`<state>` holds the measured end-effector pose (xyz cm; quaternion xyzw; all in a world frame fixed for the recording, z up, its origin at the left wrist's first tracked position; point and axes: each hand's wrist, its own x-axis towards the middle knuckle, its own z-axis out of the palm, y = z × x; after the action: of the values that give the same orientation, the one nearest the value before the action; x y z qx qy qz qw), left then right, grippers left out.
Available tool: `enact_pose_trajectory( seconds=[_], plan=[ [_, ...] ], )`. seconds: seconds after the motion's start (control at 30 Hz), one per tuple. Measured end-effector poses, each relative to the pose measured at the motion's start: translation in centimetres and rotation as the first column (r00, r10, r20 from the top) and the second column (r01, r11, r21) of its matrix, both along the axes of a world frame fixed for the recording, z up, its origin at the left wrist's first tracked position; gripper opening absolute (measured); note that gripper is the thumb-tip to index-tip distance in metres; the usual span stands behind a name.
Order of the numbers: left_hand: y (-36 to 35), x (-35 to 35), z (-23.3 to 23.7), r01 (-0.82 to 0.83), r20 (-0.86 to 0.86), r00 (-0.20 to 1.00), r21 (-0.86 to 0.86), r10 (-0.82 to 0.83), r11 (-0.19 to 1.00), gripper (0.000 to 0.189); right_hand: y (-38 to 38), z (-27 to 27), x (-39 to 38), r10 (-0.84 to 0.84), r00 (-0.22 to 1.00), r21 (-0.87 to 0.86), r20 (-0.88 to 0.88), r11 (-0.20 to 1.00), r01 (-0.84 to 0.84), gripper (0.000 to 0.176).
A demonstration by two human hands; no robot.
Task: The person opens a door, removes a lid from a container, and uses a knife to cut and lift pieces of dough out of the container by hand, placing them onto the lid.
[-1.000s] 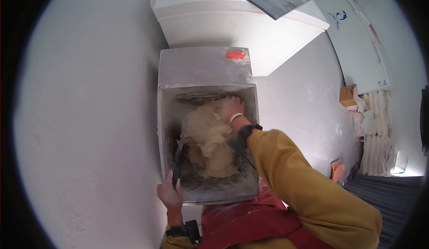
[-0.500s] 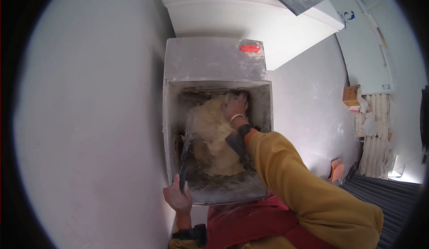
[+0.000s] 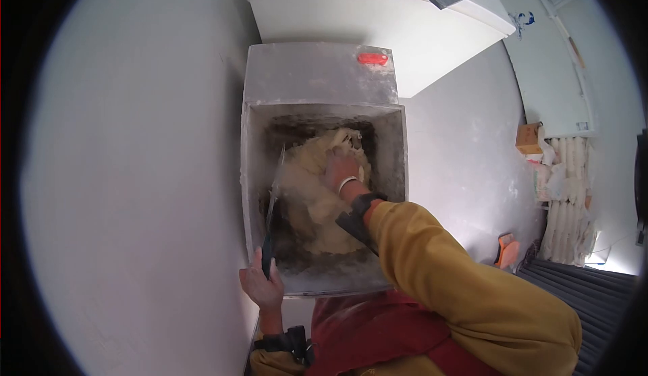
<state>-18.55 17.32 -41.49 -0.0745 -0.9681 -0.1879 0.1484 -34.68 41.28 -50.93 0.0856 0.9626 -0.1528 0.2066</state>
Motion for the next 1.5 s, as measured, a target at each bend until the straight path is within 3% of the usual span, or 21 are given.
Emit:
enact_pose_trajectory(
  seconds=[0.13,0.33,0.43,0.53,0.63,0.73,0.83,0.93,1.0,1.13,1.43,1.5],
  plan=[
    [0.0,-0.1,-0.2,0.002,-0.008,1.000,0.021,-0.002,1.000,0.032,0.5,0.6,2.6,0.103,0.994,0.025,-0.027,0.994,-0.102,0.045],
    [-0.1,0.1,-0.1,0.021,0.032,0.999,0.014,-0.021,1.000,0.037,0.3,1.4,6.6,0.120,0.988,0.001,-0.093,0.993,-0.121,0.051],
    [-0.6,0.2,-0.3,0.027,0.066,0.997,0.020,-0.029,0.999,0.039,0.3,5.0,5.3,0.143,0.986,-0.052,0.081,0.989,-0.140,0.059],
    [-0.3,0.2,-0.1,0.026,0.055,0.998,0.028,-0.028,0.999,0.039,-0.3,8.4,3.6,0.264,0.942,-0.148,-0.205,0.944,-0.296,0.064],
    [-0.2,-0.2,0.1,0.026,0.051,0.998,0.042,-0.029,0.999,0.038,0.3,2.3,-0.3,0.071,0.994,-0.085,-0.083,0.993,-0.078,0.072],
    [-0.3,-0.1,0.0,0.020,0.048,0.999,0.053,-0.022,0.998,0.039,1.3,0.0,-3.9,0.062,0.993,-0.080,0.097,0.995,-0.054,0.082],
    [-0.6,0.0,-0.2,0.025,0.041,0.999,0.035,-0.026,0.999,0.040,0.2,0.5,-4.7,0.071,0.973,0.059,0.218,0.995,-0.086,0.090],
    [-0.5,-0.1,-0.2,0.035,0.042,0.998,0.031,-0.036,0.999,0.040,-0.4,-0.6,-5.4,0.062,0.944,0.156,0.323,0.981,-0.118,0.073],
    [-0.6,-0.3,-0.2,0.040,0.035,0.999,0.043,-0.041,0.998,0.040,0.0,-4.3,-5.2,0.063,0.964,0.172,0.260,0.979,-0.110,0.083],
    [-0.4,-0.4,-0.2,0.037,0.012,0.999,0.047,-0.038,0.998,0.037,0.0,-3.7,-3.7,0.159,0.984,0.215,0.081,0.961,-0.173,0.086],
    [-0.4,-0.3,-0.2,0.047,0.029,0.998,0.005,-0.047,0.999,0.035,-1.3,-4.7,-5.1,0.194,0.967,0.274,0.165,0.933,-0.234,0.082],
    [-0.3,-0.2,-0.2,0.050,0.027,0.998,-0.005,-0.050,0.999,0.035,-1.7,-3.6,-5.5,0.127,0.972,0.271,0.197,0.946,-0.179,0.061]
  ],
)
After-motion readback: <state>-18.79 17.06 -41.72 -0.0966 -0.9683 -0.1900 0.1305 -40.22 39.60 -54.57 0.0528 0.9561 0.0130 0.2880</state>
